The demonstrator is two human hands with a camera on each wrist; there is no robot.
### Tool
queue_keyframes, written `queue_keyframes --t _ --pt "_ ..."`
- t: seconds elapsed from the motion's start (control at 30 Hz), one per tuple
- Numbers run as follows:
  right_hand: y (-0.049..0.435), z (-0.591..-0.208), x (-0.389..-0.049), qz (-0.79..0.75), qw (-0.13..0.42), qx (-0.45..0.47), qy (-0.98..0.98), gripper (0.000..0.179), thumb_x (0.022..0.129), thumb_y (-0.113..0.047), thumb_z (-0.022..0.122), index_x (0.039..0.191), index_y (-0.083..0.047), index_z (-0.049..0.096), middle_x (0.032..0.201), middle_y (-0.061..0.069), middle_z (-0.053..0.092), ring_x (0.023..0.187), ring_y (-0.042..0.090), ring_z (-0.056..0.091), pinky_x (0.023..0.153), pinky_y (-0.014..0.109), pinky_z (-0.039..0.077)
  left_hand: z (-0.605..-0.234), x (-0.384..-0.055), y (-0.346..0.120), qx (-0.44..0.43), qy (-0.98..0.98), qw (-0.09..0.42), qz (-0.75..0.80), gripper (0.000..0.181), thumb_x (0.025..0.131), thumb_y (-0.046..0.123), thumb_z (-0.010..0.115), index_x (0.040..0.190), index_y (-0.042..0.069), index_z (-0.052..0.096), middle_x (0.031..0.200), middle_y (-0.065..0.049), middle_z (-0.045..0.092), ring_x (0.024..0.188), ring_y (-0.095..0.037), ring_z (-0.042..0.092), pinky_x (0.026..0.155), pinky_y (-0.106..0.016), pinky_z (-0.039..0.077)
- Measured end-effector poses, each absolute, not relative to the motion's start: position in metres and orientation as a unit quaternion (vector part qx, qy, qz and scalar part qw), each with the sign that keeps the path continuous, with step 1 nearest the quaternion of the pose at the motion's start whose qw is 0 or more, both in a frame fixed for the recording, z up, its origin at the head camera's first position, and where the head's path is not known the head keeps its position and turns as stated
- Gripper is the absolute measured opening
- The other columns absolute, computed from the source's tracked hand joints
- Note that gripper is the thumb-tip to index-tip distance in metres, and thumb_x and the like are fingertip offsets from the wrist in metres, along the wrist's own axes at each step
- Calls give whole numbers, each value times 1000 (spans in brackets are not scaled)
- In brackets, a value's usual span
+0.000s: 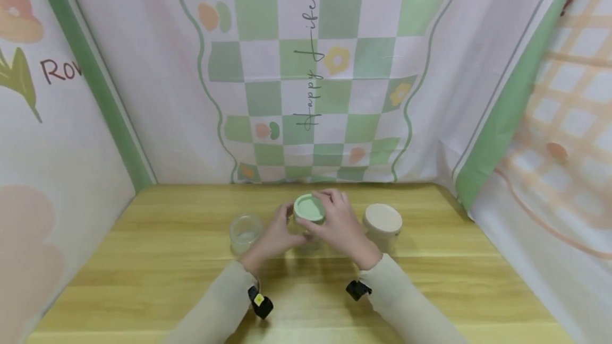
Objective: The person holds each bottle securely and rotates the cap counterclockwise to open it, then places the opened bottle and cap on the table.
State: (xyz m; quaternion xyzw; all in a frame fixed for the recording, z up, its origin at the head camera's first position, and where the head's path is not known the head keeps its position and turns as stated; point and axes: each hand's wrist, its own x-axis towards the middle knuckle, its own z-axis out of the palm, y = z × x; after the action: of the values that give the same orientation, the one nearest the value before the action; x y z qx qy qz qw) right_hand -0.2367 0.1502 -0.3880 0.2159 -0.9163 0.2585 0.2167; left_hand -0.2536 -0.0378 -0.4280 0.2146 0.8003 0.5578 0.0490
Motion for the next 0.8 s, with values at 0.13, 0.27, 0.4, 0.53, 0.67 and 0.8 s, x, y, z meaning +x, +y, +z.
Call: queue_keyframes --t 0.13,0.27,0.4,0.53,0.67,0.8 --pt "150 -384 -240 250 187 198 -929 84 83 -60 75 139 -2 56 125 17 51 110 29 46 80 40 49 -431 -256 -32 207 797 45 565 98 74 39 91 148 8 35 150 -15 37 142 -35 31 114 -64 23" --pt "151 -378 -243 249 161 201 -934 86 82 -61 75 140 0 55 122 16 49 106 28 46 78 39 49 -433 -259 -29 204 787 48 580 93 74 32 92 144 5 37 142 -15 42 137 -36 37 114 -63 25" --pt "153 -372 -244 256 134 205 -935 87 81 -61 77 139 1 56 115 12 48 100 25 45 74 37 48 -435 -260 -29 193 782 65 589 88 75 31 91 141 7 38 139 -12 44 135 -37 39 112 -63 30" --pt "154 -368 -245 262 113 205 -936 86 80 -61 77 138 0 57 113 10 48 98 23 45 74 36 48 -435 -259 -31 189 772 89 600 81 79 30 89 139 10 39 138 -10 45 136 -40 39 109 -65 33" --pt "153 -370 -247 269 107 207 -935 86 80 -61 77 136 1 58 113 9 48 98 23 45 75 36 48 -435 -259 -34 193 763 110 607 75 82 29 86 137 12 39 140 -7 43 138 -41 36 109 -67 32" --pt "152 -373 -248 270 114 207 -933 86 80 -61 78 135 1 58 113 9 48 97 22 45 74 36 48 -435 -259 -35 194 761 121 606 74 82 31 86 137 15 39 140 -4 42 140 -41 34 109 -69 30"
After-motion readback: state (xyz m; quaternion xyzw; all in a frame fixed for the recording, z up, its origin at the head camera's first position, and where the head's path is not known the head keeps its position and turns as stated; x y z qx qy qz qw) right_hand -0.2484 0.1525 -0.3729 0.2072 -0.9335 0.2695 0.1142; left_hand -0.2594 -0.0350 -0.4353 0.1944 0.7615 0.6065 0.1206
